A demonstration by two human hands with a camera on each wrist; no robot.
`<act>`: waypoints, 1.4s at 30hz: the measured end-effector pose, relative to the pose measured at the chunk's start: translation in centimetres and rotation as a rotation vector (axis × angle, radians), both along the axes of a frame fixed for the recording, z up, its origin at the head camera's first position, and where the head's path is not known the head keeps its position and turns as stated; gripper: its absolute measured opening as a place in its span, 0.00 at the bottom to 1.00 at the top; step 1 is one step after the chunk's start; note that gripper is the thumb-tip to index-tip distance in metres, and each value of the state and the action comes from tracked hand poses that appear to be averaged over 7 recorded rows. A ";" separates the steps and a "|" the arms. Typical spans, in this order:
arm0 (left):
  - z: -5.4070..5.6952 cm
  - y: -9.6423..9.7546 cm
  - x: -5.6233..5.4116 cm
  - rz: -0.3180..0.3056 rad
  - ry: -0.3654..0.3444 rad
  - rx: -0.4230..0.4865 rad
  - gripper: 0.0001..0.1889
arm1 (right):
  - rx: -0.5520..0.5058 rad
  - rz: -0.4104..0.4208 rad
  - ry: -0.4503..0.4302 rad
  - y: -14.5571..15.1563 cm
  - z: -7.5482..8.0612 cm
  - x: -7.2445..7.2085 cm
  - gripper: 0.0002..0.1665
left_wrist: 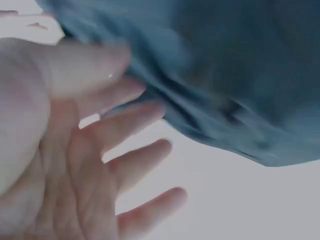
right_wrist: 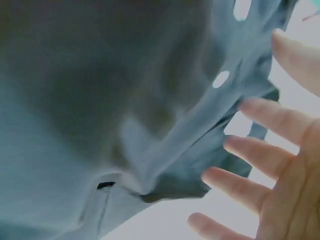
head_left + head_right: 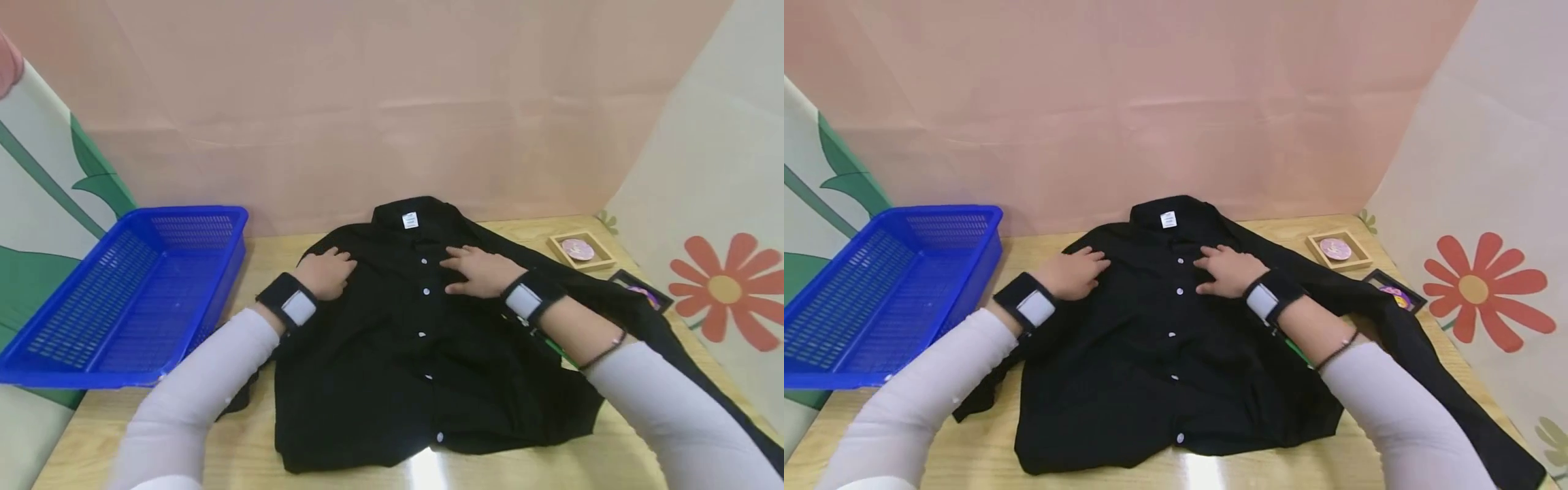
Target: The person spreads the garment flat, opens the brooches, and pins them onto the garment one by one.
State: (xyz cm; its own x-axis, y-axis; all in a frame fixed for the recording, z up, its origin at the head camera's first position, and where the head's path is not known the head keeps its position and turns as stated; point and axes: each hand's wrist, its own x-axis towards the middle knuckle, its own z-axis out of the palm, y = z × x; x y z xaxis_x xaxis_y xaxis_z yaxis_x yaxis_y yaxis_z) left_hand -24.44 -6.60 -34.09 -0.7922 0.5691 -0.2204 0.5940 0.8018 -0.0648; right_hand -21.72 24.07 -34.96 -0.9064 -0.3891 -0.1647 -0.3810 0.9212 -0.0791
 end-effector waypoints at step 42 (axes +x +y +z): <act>-5.2 -6.6 4.6 0.150 -0.272 0.178 0.49 | 0.016 0.059 -0.371 3.3 -4.2 18.6 0.62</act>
